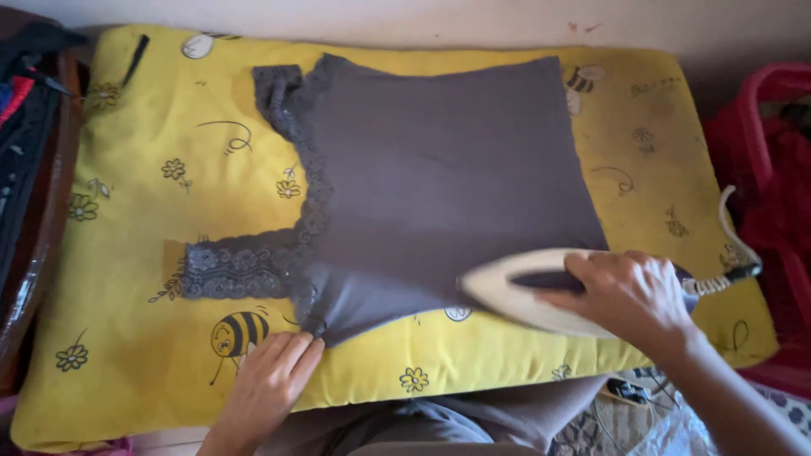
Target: The person irons a dark gray lace-trimmed top on a yellow ironing board, smoothing the fabric and sleeves before folding it. They then iron a gray sports bra with black trim, flipping it to press both sides, and finally iron a small black garment, folding each item after completion.
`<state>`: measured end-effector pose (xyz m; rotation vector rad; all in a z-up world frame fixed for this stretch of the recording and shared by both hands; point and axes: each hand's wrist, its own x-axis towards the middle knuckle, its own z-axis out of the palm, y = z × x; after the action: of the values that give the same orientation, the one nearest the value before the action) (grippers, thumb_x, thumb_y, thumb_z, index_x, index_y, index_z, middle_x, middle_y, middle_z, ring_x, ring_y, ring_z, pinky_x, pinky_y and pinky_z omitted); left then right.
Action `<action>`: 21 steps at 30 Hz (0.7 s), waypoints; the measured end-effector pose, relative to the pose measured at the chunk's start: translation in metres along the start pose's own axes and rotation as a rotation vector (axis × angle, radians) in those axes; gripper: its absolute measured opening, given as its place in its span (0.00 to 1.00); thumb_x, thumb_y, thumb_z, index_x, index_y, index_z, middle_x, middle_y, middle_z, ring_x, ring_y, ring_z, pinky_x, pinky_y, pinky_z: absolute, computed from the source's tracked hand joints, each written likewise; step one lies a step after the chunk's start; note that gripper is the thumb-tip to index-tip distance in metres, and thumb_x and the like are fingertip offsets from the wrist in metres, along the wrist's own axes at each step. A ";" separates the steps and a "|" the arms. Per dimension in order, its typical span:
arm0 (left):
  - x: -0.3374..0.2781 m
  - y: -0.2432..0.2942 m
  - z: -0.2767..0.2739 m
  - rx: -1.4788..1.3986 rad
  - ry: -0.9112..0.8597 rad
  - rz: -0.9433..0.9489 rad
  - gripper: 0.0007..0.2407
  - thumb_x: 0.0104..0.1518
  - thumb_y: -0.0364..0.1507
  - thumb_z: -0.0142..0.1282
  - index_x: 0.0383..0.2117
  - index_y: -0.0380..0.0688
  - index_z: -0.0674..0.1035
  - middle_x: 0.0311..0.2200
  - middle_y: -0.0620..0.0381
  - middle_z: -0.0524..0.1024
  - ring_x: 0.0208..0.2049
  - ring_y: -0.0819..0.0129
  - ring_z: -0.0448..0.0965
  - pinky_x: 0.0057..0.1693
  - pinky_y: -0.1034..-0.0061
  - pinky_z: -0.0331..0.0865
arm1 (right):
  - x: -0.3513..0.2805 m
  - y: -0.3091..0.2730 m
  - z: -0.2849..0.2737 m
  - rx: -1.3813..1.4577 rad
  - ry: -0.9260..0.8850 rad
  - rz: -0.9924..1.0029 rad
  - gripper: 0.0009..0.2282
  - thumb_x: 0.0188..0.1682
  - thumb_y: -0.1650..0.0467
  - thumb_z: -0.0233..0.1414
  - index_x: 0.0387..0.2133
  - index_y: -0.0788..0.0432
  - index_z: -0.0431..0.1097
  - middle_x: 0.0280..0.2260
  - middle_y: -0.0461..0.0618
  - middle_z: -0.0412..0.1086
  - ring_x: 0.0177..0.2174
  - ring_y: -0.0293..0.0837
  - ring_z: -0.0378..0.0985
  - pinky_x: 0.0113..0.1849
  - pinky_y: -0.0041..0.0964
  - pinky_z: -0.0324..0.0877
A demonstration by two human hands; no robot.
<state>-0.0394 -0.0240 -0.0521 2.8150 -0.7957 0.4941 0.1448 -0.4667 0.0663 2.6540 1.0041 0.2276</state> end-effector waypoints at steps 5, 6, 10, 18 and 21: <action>-0.005 0.001 0.002 0.018 0.019 -0.011 0.07 0.60 0.22 0.50 0.42 0.36 0.77 0.40 0.48 0.73 0.37 0.55 0.74 0.46 0.62 0.70 | 0.005 0.006 -0.014 -0.006 0.022 0.033 0.30 0.40 0.36 0.51 0.19 0.47 0.70 0.10 0.41 0.66 0.12 0.39 0.70 0.14 0.39 0.64; -0.006 0.000 0.005 -0.003 0.011 -0.021 0.07 0.59 0.22 0.51 0.42 0.36 0.77 0.40 0.48 0.74 0.38 0.55 0.74 0.47 0.61 0.71 | 0.018 0.009 -0.033 0.051 -0.373 0.358 0.27 0.42 0.37 0.43 0.31 0.41 0.72 0.24 0.45 0.74 0.26 0.46 0.78 0.28 0.41 0.69; 0.006 -0.004 0.004 -0.185 0.060 -0.089 0.09 0.53 0.14 0.49 0.35 0.38 0.79 0.34 0.54 0.76 0.36 0.57 0.75 0.48 0.65 0.71 | 0.005 0.096 0.031 -0.013 -0.606 0.924 0.44 0.45 0.31 0.32 0.55 0.47 0.74 0.55 0.72 0.74 0.55 0.71 0.73 0.52 0.68 0.60; 0.128 -0.102 -0.038 -0.429 -0.209 -0.383 0.06 0.58 0.35 0.59 0.32 0.50 0.82 0.28 0.59 0.80 0.27 0.62 0.81 0.37 0.67 0.73 | 0.099 0.160 0.084 0.097 -0.252 0.699 0.29 0.53 0.50 0.44 0.56 0.60 0.72 0.53 0.58 0.74 0.51 0.60 0.74 0.48 0.56 0.67; 0.190 -0.198 -0.002 -0.310 -0.116 -0.654 0.12 0.62 0.40 0.56 0.38 0.46 0.82 0.33 0.53 0.83 0.34 0.57 0.84 0.42 0.61 0.74 | 0.176 0.189 0.180 0.618 0.000 0.648 0.20 0.53 0.56 0.55 0.51 0.55 0.77 0.46 0.56 0.77 0.46 0.58 0.78 0.46 0.53 0.69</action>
<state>0.2182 0.0523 0.0031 2.6077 0.0609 0.0894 0.4374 -0.5229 -0.0350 3.4741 0.1735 0.0465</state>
